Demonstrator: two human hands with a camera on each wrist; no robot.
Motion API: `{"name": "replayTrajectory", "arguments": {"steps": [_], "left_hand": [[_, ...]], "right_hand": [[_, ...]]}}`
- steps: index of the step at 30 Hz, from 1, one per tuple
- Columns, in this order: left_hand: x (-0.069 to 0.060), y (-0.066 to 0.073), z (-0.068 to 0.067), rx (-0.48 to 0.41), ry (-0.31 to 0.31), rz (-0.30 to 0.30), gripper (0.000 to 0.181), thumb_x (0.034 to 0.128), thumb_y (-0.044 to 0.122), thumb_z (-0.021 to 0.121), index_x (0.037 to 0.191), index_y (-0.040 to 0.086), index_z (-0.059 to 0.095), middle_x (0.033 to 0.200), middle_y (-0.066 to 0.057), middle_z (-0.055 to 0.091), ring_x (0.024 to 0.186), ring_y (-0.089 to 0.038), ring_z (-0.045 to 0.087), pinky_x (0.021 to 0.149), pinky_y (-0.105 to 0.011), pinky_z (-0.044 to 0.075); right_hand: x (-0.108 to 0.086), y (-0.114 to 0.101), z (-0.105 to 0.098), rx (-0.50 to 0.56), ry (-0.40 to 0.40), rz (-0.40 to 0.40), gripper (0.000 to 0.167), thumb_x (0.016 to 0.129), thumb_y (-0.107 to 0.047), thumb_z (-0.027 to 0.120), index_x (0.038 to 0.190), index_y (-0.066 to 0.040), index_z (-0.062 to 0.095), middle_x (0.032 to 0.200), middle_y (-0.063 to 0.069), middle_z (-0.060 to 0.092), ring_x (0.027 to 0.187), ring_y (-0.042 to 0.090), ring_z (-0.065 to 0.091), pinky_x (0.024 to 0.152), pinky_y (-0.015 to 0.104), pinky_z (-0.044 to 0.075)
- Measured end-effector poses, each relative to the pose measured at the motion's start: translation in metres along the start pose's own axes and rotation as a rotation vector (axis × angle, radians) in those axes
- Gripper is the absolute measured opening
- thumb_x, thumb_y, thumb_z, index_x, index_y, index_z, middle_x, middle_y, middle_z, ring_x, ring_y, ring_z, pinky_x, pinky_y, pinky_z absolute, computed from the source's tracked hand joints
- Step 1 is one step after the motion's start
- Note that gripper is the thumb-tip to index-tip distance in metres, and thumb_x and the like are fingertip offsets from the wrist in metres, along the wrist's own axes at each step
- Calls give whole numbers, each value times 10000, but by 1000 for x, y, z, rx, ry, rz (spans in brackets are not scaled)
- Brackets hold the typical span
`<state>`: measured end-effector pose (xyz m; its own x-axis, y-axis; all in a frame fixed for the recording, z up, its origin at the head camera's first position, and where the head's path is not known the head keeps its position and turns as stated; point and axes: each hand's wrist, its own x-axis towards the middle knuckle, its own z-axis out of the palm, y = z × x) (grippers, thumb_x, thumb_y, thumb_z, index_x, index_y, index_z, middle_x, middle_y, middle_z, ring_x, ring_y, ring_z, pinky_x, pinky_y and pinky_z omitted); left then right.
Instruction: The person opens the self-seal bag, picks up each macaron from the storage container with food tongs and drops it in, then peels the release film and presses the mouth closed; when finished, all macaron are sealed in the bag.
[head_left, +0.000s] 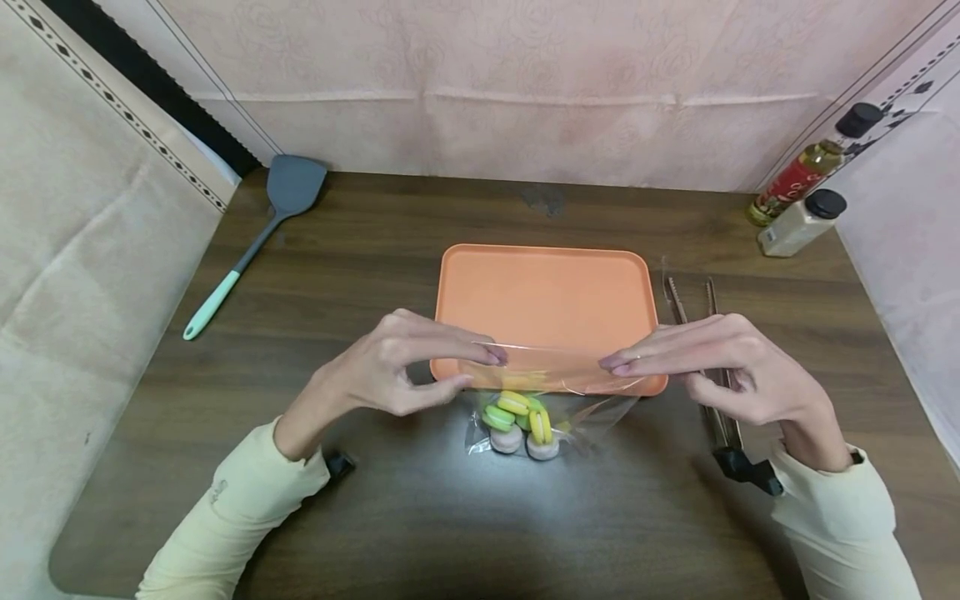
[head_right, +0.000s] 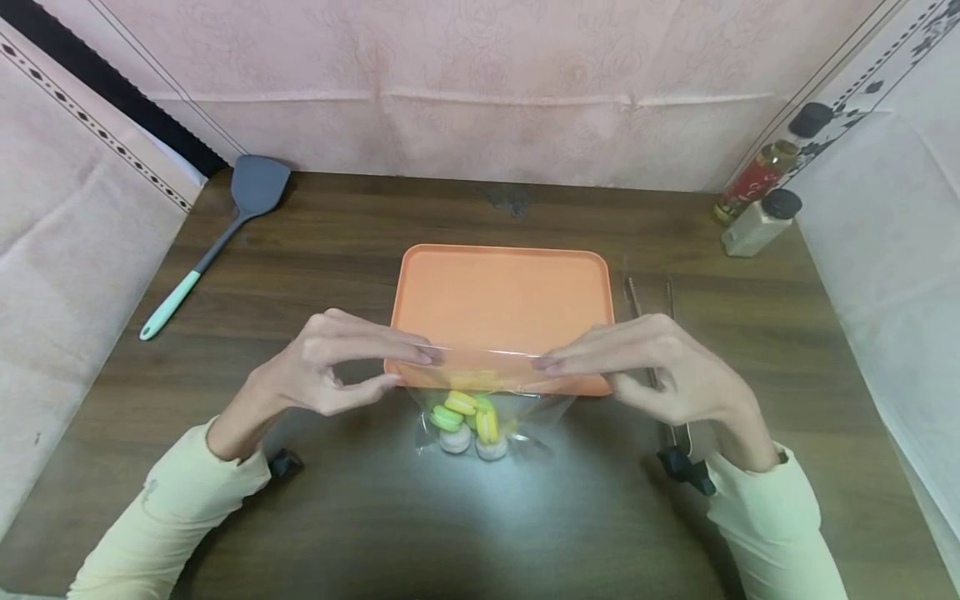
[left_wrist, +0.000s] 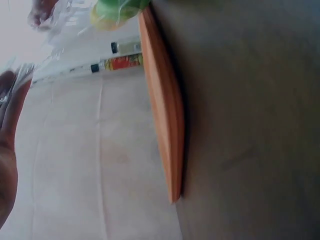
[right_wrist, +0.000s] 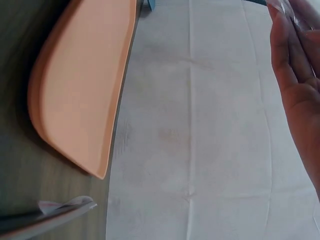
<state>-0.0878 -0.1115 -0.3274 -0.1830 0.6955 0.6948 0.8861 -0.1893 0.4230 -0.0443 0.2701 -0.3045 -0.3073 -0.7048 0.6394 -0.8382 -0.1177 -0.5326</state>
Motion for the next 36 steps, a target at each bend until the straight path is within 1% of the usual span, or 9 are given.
{"name": "replayTrajectory", "arguments": {"steps": [4, 7, 12, 16, 20, 24, 28, 32, 36], "left_hand": [[2, 3, 11, 113, 102, 1, 257, 1115, 173, 656, 1073, -12, 830, 1056, -123, 847, 997, -258, 836, 834, -320, 677], [4, 6, 18, 168, 135, -33, 221, 1119, 84, 623, 1080, -9, 820, 1052, -118, 842, 980, -245, 834, 687, -254, 632], [9, 10, 26, 162, 175, -97, 245, 949, -109, 777, 1182, -36, 747, 1038, -122, 841, 907, -197, 838, 579, -213, 563], [11, 13, 28, 133, 211, -139, 520, 859, -191, 806, 1337, -80, 634, 1017, -131, 847, 880, -210, 844, 491, -163, 433], [12, 15, 28, 138, 234, -149, 520, 897, -191, 748, 1385, -72, 614, 992, -94, 852, 750, -138, 814, 445, -196, 206], [13, 17, 29, 163, 256, -149, 463, 912, -182, 692, 1354, -52, 652, 982, -76, 855, 474, -10, 534, 452, -207, 166], [13, 18, 29, 154, 260, -155, 479, 893, -211, 624, 1345, -56, 655, 972, -77, 854, 433, 14, 301, 446, -201, 149], [13, 19, 29, 122, 257, -170, 515, 877, -232, 583, 1360, -65, 643, 961, -75, 854, 482, -3, 581, 444, -192, 149], [12, 20, 29, 87, 248, -190, 527, 883, -231, 572, 1380, -67, 637, 962, -72, 854, 776, -123, 820, 441, -192, 162]], "right_hand": [[-1, -1, -3, -15, -15, 40, 300, 1068, 6, 531, 1218, 102, 773, 1293, 153, 796, 1299, 168, 731, 1195, 271, 492], [-1, -1, -7, -45, -40, 87, 274, 1109, -85, 589, 1240, 50, 788, 1285, 107, 806, 1277, 132, 734, 1172, 246, 500], [21, -14, -4, -132, -129, 290, 463, 1103, -226, 692, 1540, -85, 638, 1298, 13, 809, 1092, 46, 768, 930, 144, 556], [55, -30, 20, -380, -172, 408, 633, 1094, -381, 694, 1663, -187, 497, 1159, -79, 838, 814, -37, 732, 659, 137, 530], [82, -34, 43, -577, -197, 404, 632, 1042, -236, 782, 1622, -168, 539, 984, -123, 830, 566, -55, 539, 506, 175, 459], [93, -33, 56, -643, -230, 429, 636, 1002, -113, 811, 1578, -184, 550, 682, -138, 618, 539, -29, 316, 468, 192, 302], [94, -32, 58, -654, -258, 444, 621, 1033, -102, 772, 1598, -176, 526, 613, -120, 354, 555, -4, 239, 478, 213, 229], [91, -32, 58, -651, -255, 414, 673, 1033, -113, 773, 1632, -172, 472, 618, -119, 325, 562, -14, 217, 478, 205, 220], [83, -31, 54, -655, -225, 350, 850, 1021, -106, 779, 1723, -224, 315, 615, -140, 339, 577, -43, 182, 472, 172, 214]]}}
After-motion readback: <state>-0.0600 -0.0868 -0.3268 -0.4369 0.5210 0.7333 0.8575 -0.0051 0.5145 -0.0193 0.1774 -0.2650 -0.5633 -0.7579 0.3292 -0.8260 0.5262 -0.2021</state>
